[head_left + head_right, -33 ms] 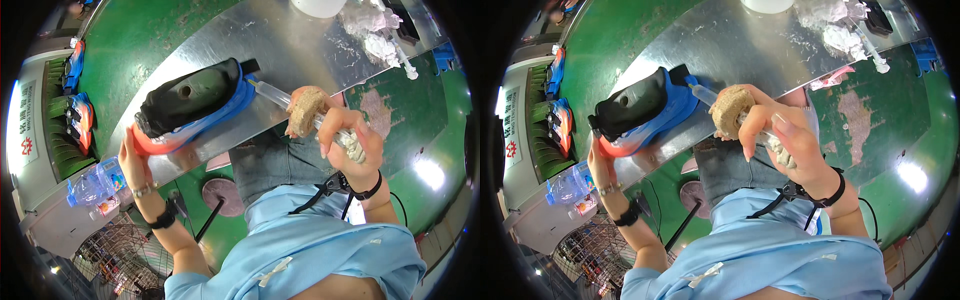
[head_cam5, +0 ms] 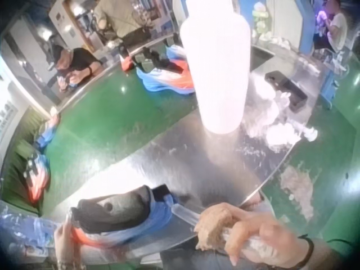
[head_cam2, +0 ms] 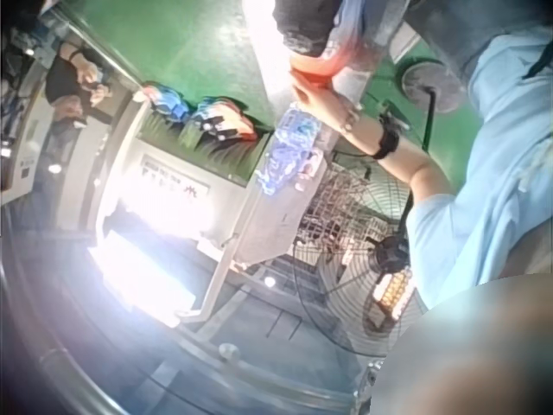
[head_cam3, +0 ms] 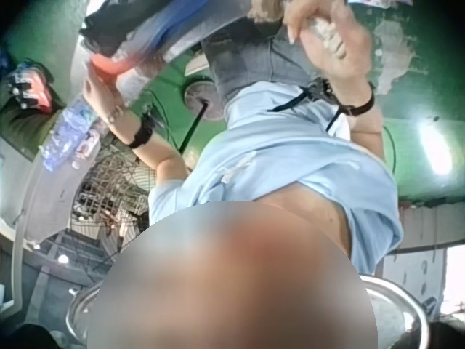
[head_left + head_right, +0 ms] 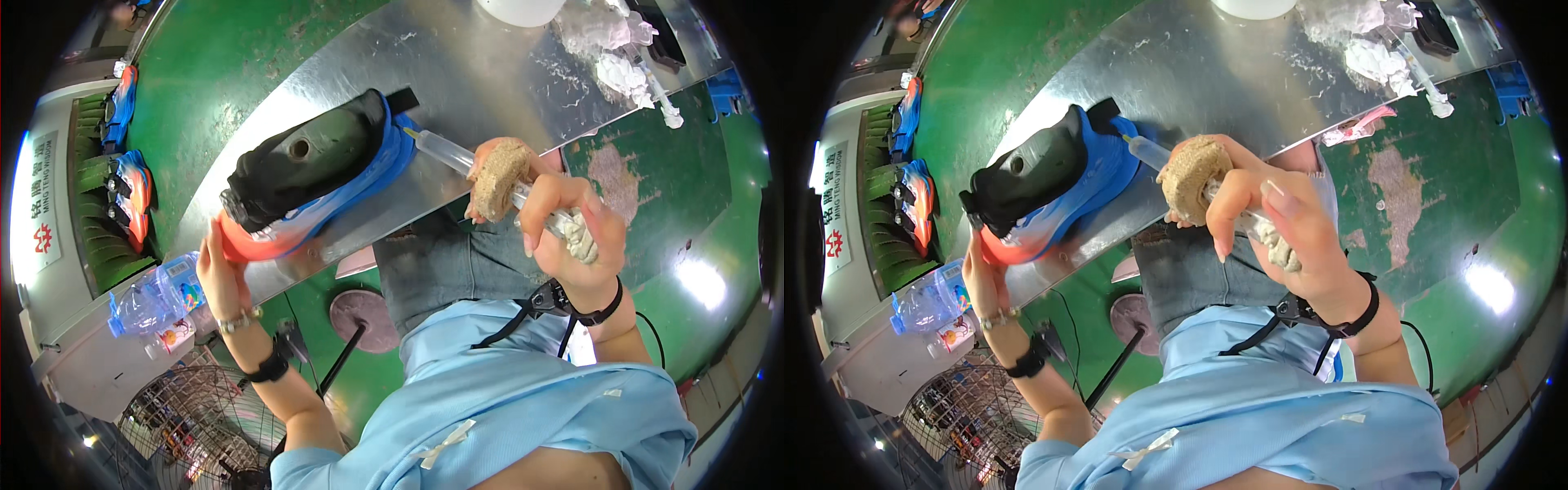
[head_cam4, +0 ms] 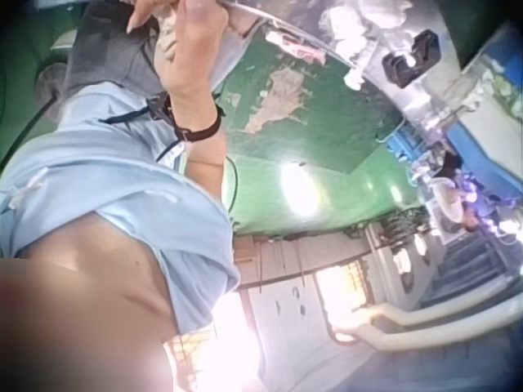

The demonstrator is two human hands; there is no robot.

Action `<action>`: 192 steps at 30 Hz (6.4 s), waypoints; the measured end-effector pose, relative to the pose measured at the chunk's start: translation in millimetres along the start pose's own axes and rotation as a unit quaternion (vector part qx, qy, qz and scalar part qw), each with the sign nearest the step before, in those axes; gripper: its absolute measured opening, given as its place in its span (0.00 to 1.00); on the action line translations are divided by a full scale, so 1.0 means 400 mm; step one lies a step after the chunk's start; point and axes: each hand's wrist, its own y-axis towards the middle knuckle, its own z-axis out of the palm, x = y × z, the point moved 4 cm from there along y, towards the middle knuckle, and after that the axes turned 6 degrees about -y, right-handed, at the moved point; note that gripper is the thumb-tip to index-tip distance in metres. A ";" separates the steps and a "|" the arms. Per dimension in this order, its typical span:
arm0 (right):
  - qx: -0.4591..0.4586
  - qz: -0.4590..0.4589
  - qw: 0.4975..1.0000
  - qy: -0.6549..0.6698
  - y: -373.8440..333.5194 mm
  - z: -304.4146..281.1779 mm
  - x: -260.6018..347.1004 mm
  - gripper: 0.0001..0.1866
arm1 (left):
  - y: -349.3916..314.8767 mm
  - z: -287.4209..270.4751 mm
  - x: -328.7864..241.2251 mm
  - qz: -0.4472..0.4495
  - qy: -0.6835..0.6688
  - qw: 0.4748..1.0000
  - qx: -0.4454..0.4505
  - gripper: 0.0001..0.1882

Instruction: Applying glue to the edges of athletic shoes using a syringe and a glue dispenser bottle.

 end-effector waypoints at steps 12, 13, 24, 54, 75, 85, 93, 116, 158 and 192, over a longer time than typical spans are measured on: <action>-0.036 -0.049 0.998 0.026 -0.042 0.022 -0.042 0.24 | -0.326 0.022 0.205 -0.184 -0.172 0.940 0.229 0.24; -0.039 -0.047 0.998 0.029 -0.047 0.025 -0.043 0.24 | -0.340 0.038 0.217 -0.213 -0.199 0.915 0.278 0.32; 0.033 0.057 0.997 -0.047 -0.083 0.066 0.035 0.26 | -0.368 0.144 0.269 -0.210 -0.280 0.877 0.329 0.29; -0.009 0.117 0.988 -0.102 -0.174 0.058 0.279 0.23 | -0.385 0.545 0.224 -0.235 -0.507 0.678 0.477 0.44; 0.023 -0.009 0.987 -0.160 -0.158 0.035 0.252 0.19 | -0.340 0.684 0.125 -0.164 -0.583 0.690 0.397 0.37; 0.047 -0.120 0.979 -0.157 -0.109 0.056 0.222 0.21 | -0.348 0.639 -0.051 -0.255 -0.543 0.748 0.283 0.27; 0.061 -0.176 0.958 -0.218 -0.118 0.060 0.208 0.20 | -0.347 0.607 -0.083 -0.325 -0.502 0.757 0.265 0.23; -0.070 -0.247 0.904 -0.341 -0.128 -0.095 0.206 0.25 | -0.168 0.504 -0.065 -0.256 -0.496 0.784 0.273 0.35; -0.214 -0.147 0.935 -0.240 -0.043 -0.280 0.143 0.28 | 0.289 1.143 -0.163 -0.191 -0.273 0.876 0.349 0.25; -0.244 -0.139 0.936 -0.212 0.001 -0.114 0.213 0.17 | -0.132 0.173 -0.275 0.493 -0.097 0.856 0.120 0.27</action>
